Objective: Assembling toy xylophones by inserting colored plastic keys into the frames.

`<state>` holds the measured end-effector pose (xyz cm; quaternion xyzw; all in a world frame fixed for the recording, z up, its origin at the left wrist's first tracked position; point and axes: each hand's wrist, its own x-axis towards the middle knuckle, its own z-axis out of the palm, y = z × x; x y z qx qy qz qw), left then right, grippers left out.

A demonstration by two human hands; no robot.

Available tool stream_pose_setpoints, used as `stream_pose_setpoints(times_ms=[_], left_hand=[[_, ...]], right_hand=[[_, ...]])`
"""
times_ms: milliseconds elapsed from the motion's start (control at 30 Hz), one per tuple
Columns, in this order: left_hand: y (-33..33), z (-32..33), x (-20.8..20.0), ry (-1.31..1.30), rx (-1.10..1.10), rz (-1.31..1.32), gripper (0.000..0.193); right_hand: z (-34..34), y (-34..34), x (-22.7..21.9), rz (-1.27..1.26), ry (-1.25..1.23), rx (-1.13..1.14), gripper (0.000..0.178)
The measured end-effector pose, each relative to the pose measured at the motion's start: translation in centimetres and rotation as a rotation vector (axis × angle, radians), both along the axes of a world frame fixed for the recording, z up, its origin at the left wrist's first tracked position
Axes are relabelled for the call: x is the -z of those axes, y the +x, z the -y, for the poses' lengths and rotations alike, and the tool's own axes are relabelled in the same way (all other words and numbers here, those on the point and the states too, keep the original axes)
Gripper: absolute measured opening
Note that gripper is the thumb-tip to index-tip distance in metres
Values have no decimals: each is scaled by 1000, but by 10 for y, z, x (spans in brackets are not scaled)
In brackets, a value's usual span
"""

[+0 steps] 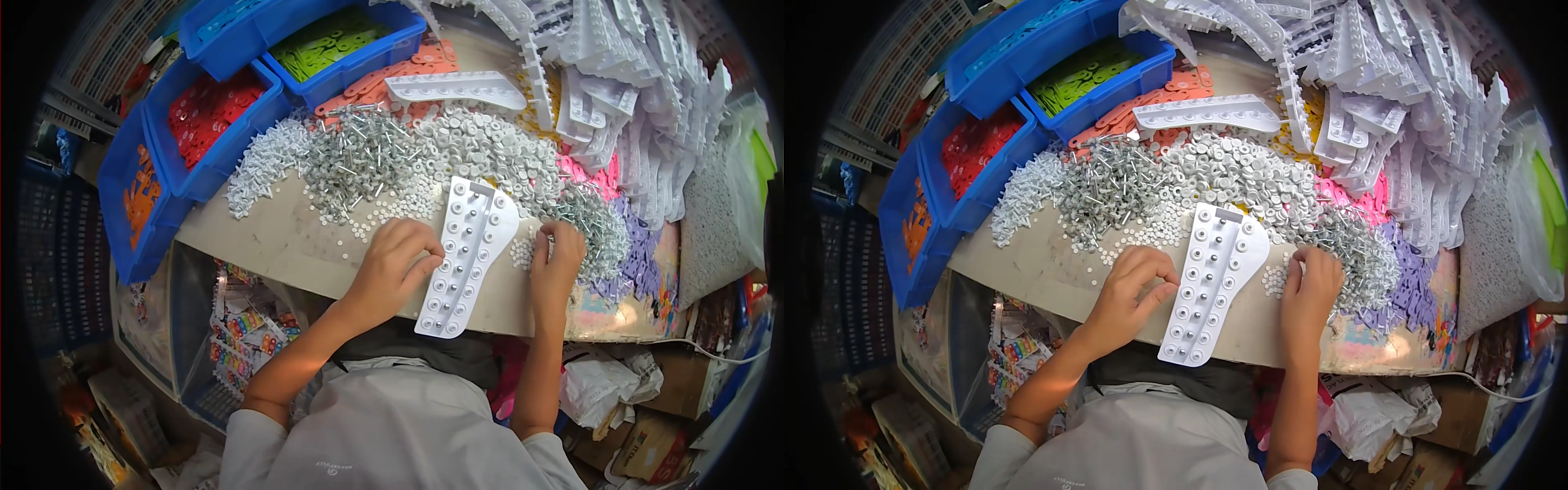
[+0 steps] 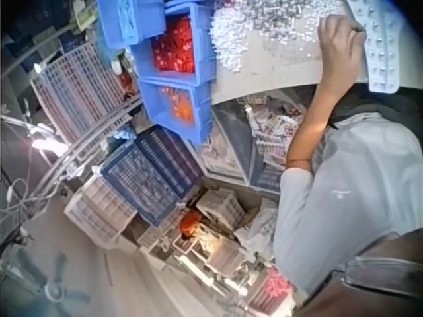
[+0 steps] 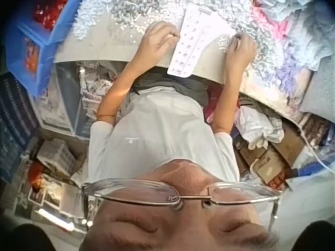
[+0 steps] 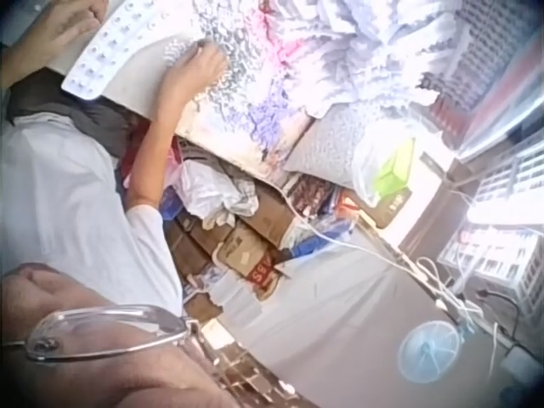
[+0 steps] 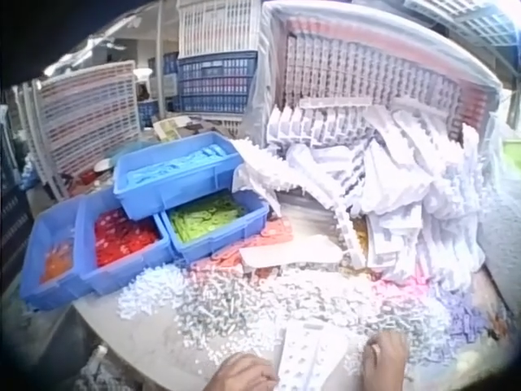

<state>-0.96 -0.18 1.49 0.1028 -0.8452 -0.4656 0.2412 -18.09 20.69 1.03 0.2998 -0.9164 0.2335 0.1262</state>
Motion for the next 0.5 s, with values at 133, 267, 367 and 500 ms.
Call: stream_pose_setpoints(times_ms=[133, 267, 367, 500], left_hand=[[-7, -1, 2, 55, 128, 35, 7], [-23, -2, 14, -40, 55, -4, 7], [-30, -4, 25, -4, 75, 39, 8], [-31, -6, 22, -9, 70, 73, 9]], right_hand=[[2, 33, -18, 353, -279, -128, 7], [15, 45, -21, 432, -253, -283, 10], [21, 47, -14, 451, -233, -269, 9], [25, 47, -10, 485, -244, -241, 10]])
